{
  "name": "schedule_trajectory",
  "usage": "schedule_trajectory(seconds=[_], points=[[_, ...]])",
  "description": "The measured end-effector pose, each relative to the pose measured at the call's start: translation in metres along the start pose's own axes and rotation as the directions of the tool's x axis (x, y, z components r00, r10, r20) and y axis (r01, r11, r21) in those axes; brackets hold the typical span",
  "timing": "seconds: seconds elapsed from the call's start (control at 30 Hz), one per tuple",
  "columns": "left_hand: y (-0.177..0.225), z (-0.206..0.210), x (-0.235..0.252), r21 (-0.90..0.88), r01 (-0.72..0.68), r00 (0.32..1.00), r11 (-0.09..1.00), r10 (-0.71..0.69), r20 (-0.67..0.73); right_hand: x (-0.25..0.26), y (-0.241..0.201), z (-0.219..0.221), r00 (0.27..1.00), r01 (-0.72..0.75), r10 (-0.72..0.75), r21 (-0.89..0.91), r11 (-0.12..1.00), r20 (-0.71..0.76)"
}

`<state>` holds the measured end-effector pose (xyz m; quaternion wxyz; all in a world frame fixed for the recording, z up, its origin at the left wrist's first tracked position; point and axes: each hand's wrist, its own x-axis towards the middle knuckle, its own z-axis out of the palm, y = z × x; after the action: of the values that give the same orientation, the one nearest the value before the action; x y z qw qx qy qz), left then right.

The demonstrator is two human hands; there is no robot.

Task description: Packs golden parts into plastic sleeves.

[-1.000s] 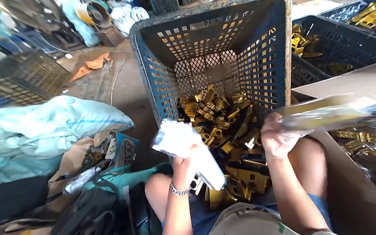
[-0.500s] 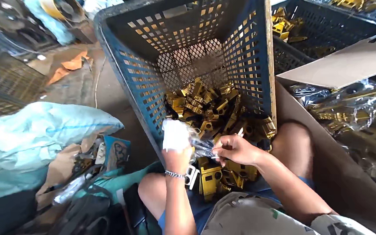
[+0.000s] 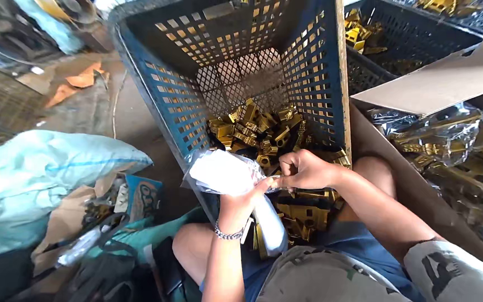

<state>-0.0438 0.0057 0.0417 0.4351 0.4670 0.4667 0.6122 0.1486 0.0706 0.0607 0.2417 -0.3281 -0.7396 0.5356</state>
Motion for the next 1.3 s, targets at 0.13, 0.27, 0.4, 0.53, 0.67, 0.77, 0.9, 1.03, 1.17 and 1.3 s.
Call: schedule_trajectory(seconds=[0.13,0.27,0.4,0.53,0.67,0.77,0.9,1.03,1.17,1.3], points=[[-0.01,0.0,0.002,0.141,-0.088,0.994,0.986,0.096,-0.053,0.006,0.013,-0.014,0.943,0.139,-0.195,-0.216,0.967,-0.269],[-0.025,-0.009,0.003,0.558,-0.231,0.928,0.797,0.352,-0.119,0.018,0.073,-0.05,0.978,-0.153,0.066,-0.459,0.875,-0.199],[-0.026,-0.022,0.005,0.349,-0.172,0.923,0.921,0.275,-0.271,0.025,0.098,-0.066,0.812,-0.491,0.548,-0.744,0.453,-0.202],[-0.031,-0.028,0.003,0.294,-0.229,0.902,0.928,0.316,-0.294,-0.006,0.075,-0.077,0.94,-0.177,-0.054,-0.614,0.769,-0.338],[-0.037,-0.021,0.006,0.383,-0.264,0.879,0.885,0.384,-0.283,-0.025,0.057,-0.042,0.71,0.143,0.213,0.433,0.89,-0.672],[-0.04,-0.017,0.013,0.545,-0.356,0.84,0.759,0.515,-0.168,-0.016,0.054,-0.008,0.813,0.249,0.408,0.883,0.398,-0.414],[-0.036,-0.019,0.015,0.574,-0.35,0.848,0.74,0.51,-0.141,-0.016,0.052,0.002,0.962,0.265,-0.036,0.895,0.36,-0.271],[-0.032,-0.021,0.015,0.548,-0.363,0.85,0.754,0.509,-0.137,-0.026,0.028,-0.013,0.973,0.219,-0.111,0.645,0.732,-0.205],[-0.023,-0.006,0.008,0.308,-0.17,0.946,0.936,0.243,-0.215,-0.013,0.006,0.004,0.995,-0.028,0.051,0.247,0.969,-0.086],[-0.003,0.007,0.008,-0.033,-0.014,0.959,0.999,0.004,-0.282,0.014,0.026,0.049,0.915,0.023,-0.161,-0.352,0.936,-0.369]])
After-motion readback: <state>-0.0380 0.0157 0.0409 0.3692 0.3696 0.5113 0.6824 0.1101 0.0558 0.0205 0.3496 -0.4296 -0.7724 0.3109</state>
